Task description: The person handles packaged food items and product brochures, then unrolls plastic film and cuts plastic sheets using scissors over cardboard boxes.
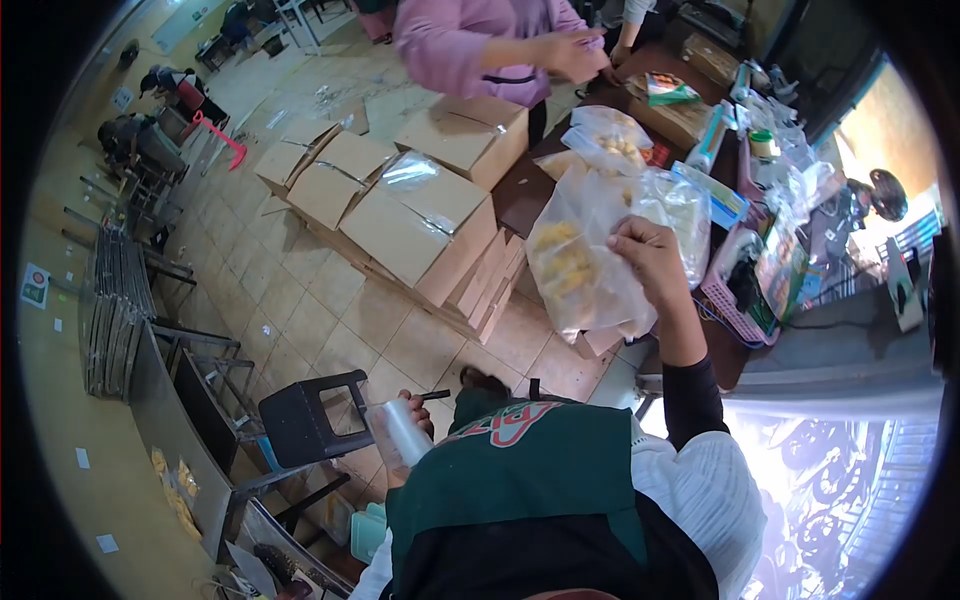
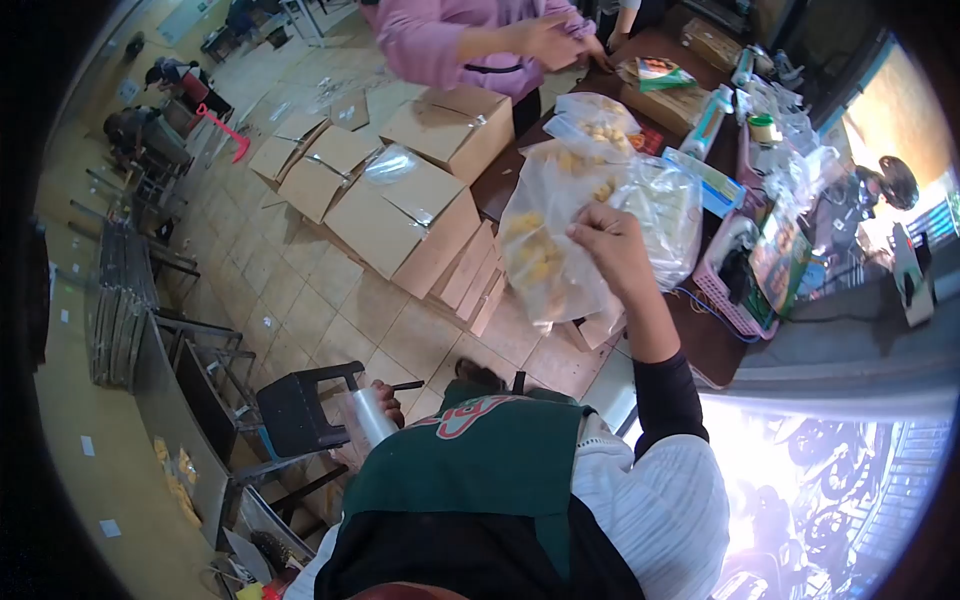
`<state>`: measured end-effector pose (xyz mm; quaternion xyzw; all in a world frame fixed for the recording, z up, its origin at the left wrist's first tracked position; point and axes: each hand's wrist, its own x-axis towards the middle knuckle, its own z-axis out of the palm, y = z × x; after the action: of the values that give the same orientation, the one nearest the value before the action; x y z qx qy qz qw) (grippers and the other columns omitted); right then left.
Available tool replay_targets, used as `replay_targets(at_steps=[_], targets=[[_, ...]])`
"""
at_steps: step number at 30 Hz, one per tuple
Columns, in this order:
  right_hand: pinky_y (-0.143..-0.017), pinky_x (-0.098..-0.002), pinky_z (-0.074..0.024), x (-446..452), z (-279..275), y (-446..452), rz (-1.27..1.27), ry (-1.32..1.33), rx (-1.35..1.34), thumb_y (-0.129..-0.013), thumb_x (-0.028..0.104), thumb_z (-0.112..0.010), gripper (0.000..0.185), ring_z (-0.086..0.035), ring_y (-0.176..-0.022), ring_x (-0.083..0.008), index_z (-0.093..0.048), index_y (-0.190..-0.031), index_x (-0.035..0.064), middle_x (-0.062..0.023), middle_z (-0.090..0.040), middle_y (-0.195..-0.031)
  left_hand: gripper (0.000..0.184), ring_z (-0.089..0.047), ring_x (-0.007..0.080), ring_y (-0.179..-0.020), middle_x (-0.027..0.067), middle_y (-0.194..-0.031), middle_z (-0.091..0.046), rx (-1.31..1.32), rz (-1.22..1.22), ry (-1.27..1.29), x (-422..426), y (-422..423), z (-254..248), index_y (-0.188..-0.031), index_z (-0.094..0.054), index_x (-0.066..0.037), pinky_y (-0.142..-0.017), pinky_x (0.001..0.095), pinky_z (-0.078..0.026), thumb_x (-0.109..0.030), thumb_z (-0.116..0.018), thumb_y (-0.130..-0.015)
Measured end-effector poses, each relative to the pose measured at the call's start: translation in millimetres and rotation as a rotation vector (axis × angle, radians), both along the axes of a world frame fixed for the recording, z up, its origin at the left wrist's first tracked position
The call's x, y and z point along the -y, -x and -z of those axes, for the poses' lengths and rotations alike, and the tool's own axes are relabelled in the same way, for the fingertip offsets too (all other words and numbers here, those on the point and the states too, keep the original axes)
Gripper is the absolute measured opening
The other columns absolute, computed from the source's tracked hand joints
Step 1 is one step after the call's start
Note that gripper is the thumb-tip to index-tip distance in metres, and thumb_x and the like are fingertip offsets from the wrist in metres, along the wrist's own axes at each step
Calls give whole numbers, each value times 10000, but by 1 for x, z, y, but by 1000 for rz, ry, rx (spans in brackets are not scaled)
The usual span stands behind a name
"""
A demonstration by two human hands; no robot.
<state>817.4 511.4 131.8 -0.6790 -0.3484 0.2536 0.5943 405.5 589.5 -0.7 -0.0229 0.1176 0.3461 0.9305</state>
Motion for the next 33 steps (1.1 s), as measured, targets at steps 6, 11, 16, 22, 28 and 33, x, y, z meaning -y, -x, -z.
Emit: replay_targets(at_steps=[6,11,16,22,28,33], targets=[[-566,-224,-355,-83,21,-48,-35,7,130,-730,34,-613,138,-434,-626,-70,-506,-659,-17,3,-499,-658,482,-478,166,-754,66,-878,-403,118,100,-119,-95,-26,-11,-1060,-366,-75,-697,304,-466,-324,-673,-783],[-578,-259,-383,-138,70,-102,9,158,226,-735,57,-616,120,-465,-617,-112,-530,-702,-19,-37,-511,-637,467,-495,170,-702,80,-851,-424,271,214,-204,-170,-43,-29,-1040,-349,-70,-666,302,-475,-293,-670,-785],[-609,-330,-418,-167,108,-152,87,373,420,-728,101,-616,141,-530,-642,-212,-533,-725,-12,-123,-537,-677,493,-530,163,-736,84,-852,-447,378,164,-196,-203,-63,-45,-1038,-330,-76,-644,282,-489,-244,-705,-767],[-766,-439,-410,-180,97,-132,117,588,968,-680,143,-625,87,-539,-935,-279,-588,-689,66,-95,-538,-1048,491,-533,176,-754,84,-861,-442,325,99,-137,-216,-102,-28,-1042,-332,-69,-694,306,-491,-252,-701,-776],[-876,-465,-298,-181,79,-116,167,519,1069,-670,131,-654,63,-435,-1125,-220,-607,-675,89,-19,-485,-1189,496,-525,177,-748,86,-864,-432,378,86,-150,-226,-139,-19,-1046,-333,-67,-693,316,-490,-251,-704,-773],[-895,-466,-288,-200,63,-111,158,520,1161,-684,109,-641,91,-415,-1153,-223,-616,-760,67,-13,-478,-1201,528,-512,172,-717,78,-848,-426,281,52,-156,-227,-155,-19,-1048,-345,-81,-660,306,-481,-313,-714,-750]])
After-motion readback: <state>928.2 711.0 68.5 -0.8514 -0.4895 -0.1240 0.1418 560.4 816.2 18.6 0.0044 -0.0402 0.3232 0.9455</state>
